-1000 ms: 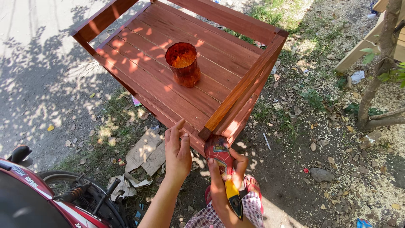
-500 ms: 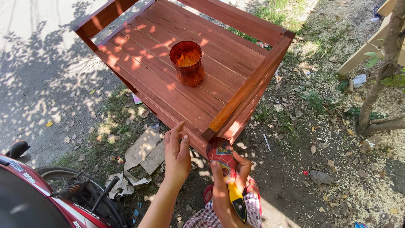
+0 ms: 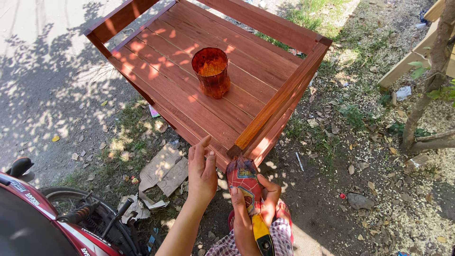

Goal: The person applies a reddish-brown stain or paint to a small wooden table using a brush, working along the top rails and edges while steadying the table with the other hand. They rotate around the table to coat different sides and briefly dip the brush into the can resting on the tabletop.

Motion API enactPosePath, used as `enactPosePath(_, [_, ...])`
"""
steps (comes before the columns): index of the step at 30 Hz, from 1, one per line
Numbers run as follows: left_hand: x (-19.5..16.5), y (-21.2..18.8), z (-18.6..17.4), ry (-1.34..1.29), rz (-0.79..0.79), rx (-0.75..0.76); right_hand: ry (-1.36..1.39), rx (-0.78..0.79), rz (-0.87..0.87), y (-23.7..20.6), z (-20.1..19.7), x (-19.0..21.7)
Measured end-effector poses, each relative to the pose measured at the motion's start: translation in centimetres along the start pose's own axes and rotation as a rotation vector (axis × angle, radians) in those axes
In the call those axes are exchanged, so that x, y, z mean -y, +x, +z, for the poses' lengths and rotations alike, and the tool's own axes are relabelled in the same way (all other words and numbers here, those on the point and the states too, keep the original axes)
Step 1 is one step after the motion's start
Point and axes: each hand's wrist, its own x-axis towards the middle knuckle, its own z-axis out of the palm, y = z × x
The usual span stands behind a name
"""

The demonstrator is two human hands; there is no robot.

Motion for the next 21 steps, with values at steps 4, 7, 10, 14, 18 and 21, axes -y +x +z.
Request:
enactPosePath(4, [0.1, 0.3, -0.1, 0.011, 0.009, -0.004, -0.063, 0.088, -0.009, 0.4, -0.5, -0.4])
enactPosePath(7, [0.2, 0.3, -0.3, 0.045, 0.011, -0.017, 0.079, -0.016, 0.061, 0.7, -0.8, -0.9])
enactPosePath(10, [0.2, 0.2, -0.6, 0.052, 0.02, -0.019, 0.021, -0.091, 0.045, 0.9, -0.8, -1.7])
enactPosePath(14, [0.3, 0.3, -0.5, 0.044, 0.018, -0.021, 0.145, -0.009, 0.031, 1.0, -0.8, -2.7])
enactPosePath(18, [0.2, 0.6, -0.1, 0.03, -0.01, -0.011, 0.254, 0.024, 0.283, 1.0, -0.9, -3.7])
enactPosePath(21, [0.0, 0.6, 0.0, 0.047, 0.031, -0.006, 0.218, 0.051, 0.145, 1.0, -1.0, -4.3])
